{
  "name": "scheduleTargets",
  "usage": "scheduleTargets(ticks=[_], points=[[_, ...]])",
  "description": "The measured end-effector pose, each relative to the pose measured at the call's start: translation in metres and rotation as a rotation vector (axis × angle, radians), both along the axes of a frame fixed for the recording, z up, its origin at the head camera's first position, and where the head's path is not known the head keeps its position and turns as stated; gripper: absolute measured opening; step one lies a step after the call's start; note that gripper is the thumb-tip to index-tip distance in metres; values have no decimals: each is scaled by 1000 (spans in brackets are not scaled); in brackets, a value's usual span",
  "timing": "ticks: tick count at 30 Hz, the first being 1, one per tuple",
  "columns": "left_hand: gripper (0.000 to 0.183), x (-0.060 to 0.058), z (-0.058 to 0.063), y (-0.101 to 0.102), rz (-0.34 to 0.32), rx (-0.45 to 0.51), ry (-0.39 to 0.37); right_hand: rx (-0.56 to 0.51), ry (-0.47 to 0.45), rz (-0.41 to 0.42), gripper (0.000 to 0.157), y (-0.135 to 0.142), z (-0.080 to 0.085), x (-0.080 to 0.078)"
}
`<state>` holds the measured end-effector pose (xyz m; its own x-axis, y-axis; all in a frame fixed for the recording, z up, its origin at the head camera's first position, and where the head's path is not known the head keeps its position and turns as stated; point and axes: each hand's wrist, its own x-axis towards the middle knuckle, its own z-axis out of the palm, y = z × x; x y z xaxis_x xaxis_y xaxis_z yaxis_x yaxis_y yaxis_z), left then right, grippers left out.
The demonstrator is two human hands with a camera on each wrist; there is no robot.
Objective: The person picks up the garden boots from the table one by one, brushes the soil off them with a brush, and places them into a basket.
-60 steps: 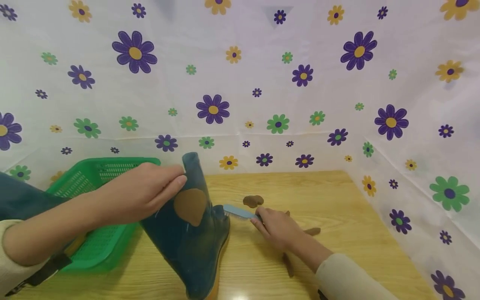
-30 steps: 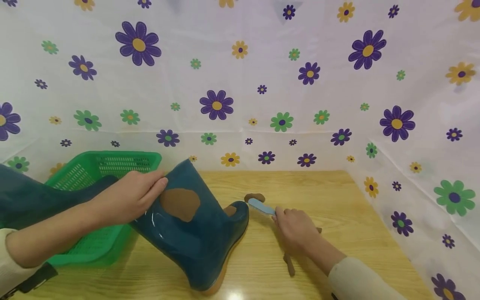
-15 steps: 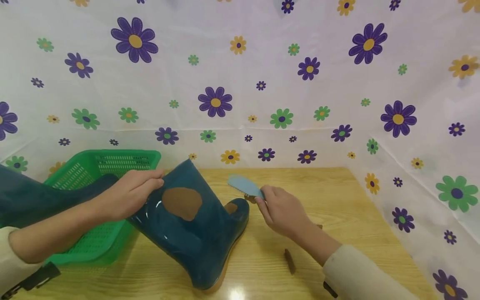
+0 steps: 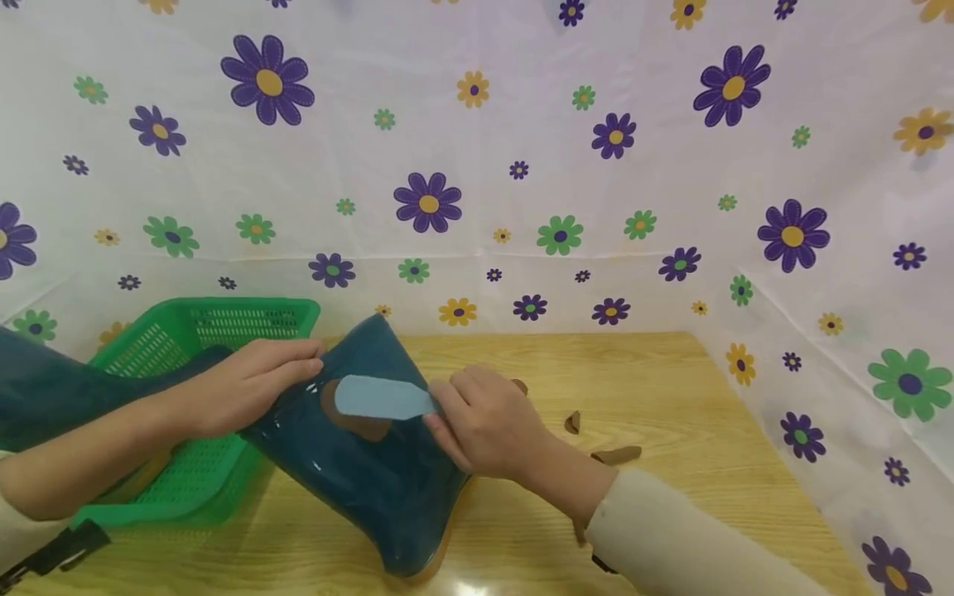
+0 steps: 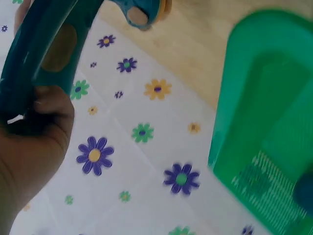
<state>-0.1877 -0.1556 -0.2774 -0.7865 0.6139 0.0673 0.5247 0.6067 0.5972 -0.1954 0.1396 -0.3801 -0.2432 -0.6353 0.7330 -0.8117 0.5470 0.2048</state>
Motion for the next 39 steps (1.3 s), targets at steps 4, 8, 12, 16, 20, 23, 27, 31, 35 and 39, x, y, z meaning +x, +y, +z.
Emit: scheduleTargets(ticks=[4,8,12,16,20,23,27,31,35,39], points=[[26,-1,1,-4,-81,-208,272,6,25,26,41,-6,-1,0],[17,-1,0,-7,-109,-391,633,-11,16,15,42,-5,-3,0],[14,0,-1,-9,-121,-439,803,-48,-6,-7,42,-4,-5,-2],[14,3,-1,-9,-119,-429,839,-89,-33,-15,42,-8,-4,-2],[17,5,-5,-11,-91,-425,856,-95,-38,-8,43,-20,-2,2],[20,6,-9,-12,-84,-401,866,-63,-27,-3,42,-26,-1,4],[20,5,-11,-12,-95,-369,872,-3,-1,8,41,-24,-2,3],[21,3,-11,-6,-94,-367,851,17,37,11,41,-10,-3,1],[22,-2,-3,-3,-90,-387,850,-1,80,31,41,0,1,-7],[22,-5,4,-1,-75,-394,830,-92,30,42,43,1,3,-5]])
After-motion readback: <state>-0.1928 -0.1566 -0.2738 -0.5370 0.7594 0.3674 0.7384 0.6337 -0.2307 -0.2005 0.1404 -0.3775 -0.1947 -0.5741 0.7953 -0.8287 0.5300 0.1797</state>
